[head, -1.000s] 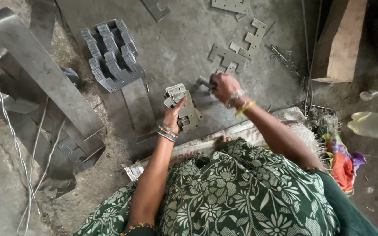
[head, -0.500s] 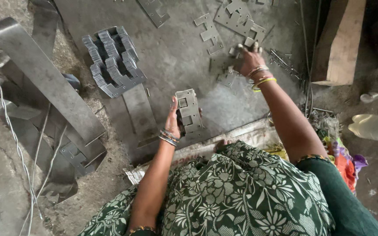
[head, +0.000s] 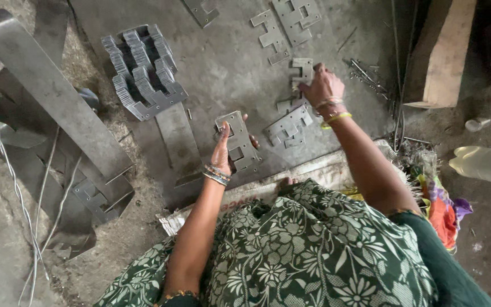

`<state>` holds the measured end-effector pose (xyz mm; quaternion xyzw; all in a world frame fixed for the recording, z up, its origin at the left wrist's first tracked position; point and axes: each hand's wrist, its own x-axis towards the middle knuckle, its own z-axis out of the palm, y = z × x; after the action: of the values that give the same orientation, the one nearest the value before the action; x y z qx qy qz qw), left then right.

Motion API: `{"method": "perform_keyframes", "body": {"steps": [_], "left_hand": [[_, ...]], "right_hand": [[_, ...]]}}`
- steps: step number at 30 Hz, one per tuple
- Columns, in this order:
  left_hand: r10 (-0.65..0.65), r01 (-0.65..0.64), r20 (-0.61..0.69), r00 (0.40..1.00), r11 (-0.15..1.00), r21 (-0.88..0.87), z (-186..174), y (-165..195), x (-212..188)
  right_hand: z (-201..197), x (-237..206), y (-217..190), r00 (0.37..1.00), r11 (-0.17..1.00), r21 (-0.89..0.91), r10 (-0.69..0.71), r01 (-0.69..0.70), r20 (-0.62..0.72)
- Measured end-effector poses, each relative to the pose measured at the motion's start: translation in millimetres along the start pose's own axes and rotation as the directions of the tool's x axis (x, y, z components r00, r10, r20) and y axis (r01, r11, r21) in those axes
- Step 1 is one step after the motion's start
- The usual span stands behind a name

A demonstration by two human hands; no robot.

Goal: The person sits on the floor and assembles small metal brackets by inserting pins into pre-drilled holes. They pick up brackets from a pile, align them, insert pins, and place the finished units into a stack.

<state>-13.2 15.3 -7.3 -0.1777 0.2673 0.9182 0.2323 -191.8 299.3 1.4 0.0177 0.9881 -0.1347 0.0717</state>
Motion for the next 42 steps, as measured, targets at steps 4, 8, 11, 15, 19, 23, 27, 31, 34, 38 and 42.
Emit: {"method": "perform_keyframes", "body": {"steps": [4,8,11,15,19,23,27,31,34,38,42], "left_hand": [[-0.009,0.008,-0.047,0.999,1.0,-0.005,-8.8,-3.7,2.7],[-0.026,0.026,-0.06,0.998,1.0,0.001,-14.5,-5.8,9.6],[-0.093,0.103,-0.232,0.968,0.994,0.034,-16.9,-8.7,14.0],[-0.052,0.053,-0.019,0.998,0.997,0.054,-22.1,-16.7,13.2],[0.044,-0.035,-0.109,0.993,0.996,0.08,-31.6,-24.8,18.5],[0.227,-0.17,-0.259,0.939,0.959,0.225,-45.0,-27.0,27.8],[0.42,-0.282,-0.235,0.877,0.844,0.457,-51.8,-23.3,31.3],[0.339,-0.19,-0.315,0.887,0.888,0.419,-40.6,-16.5,24.3],[0.028,-0.021,-0.235,0.972,0.999,0.032,-27.5,-11.7,10.6],[-0.07,0.072,-0.148,0.987,0.997,0.004,-27.9,-9.1,6.7],[-0.086,0.089,-0.277,0.957,0.996,0.001,-47.2,-18.9,23.1]], "right_hand": [[3.2,4.8,-7.0,0.996,0.982,0.165,0.09,-0.088,0.0],[4.2,4.3,-15.1,0.997,0.984,0.159,0.07,-0.074,0.031],[5.8,1.5,-18.5,0.999,0.983,0.178,0.039,-0.032,-0.033],[11.0,-5.6,-18.1,0.997,0.965,0.261,0.041,-0.023,-0.063],[11.9,-18.9,-17.2,0.995,0.931,0.36,0.027,-0.061,0.099],[7.9,-44.0,-19.5,0.81,0.787,0.196,-0.553,0.585,-0.195],[3.4,-64.2,-20.5,0.59,0.59,0.01,-0.806,0.807,-0.045],[-3.4,-81.8,-22.4,0.471,0.446,-0.2,-0.877,0.873,0.101],[-7.6,-91.2,-22.7,0.623,0.591,-0.196,-0.744,0.782,0.242],[-10.6,-99.1,-20.5,0.83,0.852,-0.174,-0.401,0.493,0.388],[-9.5,-102.7,-15.2,0.563,0.59,-0.139,-0.804,0.795,-0.192]]}}
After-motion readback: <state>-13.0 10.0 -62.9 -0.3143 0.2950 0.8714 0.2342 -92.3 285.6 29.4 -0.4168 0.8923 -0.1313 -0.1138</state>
